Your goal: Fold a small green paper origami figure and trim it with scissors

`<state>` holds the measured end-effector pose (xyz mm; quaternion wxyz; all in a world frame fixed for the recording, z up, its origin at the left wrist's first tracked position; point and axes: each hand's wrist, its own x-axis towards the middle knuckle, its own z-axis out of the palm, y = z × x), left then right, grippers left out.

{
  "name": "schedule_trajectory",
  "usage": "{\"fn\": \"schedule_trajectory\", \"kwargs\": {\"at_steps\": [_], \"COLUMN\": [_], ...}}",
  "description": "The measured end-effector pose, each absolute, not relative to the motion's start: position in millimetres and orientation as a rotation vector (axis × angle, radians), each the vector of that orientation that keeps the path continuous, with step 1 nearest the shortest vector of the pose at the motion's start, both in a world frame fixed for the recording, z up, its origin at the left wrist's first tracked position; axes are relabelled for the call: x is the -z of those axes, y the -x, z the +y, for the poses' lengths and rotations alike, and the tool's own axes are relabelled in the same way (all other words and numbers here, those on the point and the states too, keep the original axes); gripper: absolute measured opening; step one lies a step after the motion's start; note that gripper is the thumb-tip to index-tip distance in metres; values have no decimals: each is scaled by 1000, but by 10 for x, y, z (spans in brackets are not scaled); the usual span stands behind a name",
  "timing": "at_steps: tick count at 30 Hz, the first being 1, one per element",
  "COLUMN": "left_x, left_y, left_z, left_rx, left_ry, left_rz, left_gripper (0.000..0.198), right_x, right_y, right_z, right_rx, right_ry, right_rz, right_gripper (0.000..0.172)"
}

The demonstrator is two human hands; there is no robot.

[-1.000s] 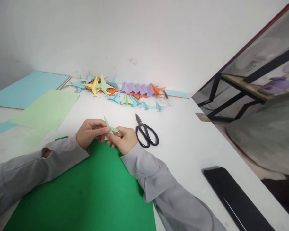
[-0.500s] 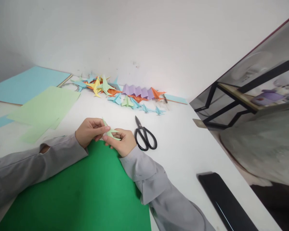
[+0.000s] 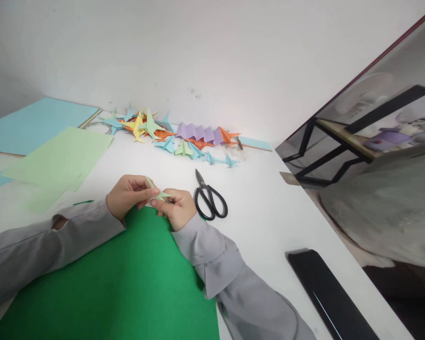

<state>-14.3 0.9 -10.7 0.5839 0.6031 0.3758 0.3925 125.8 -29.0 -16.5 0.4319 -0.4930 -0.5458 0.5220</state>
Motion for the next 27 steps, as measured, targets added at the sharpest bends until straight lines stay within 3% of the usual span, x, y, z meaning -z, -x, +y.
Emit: {"fn": "schedule_trajectory", "kwargs": {"at_steps": [18,27], "left_x": [135,142], "left_y": [162,180], "left_z": [37,38], "left_rx": [-1014,-907], "left_ry": [-1168,-1311], "left_rz": [930,823], "left_gripper": [33,21], "right_x": [209,248], "right_y": [-1233,-1291], "right_z": [-310,-286], "right_rx": [-1252,-1344], "right_ry": [1161,1085], "right_rz": [-1231,-1286], "right_gripper": [30,30]}}
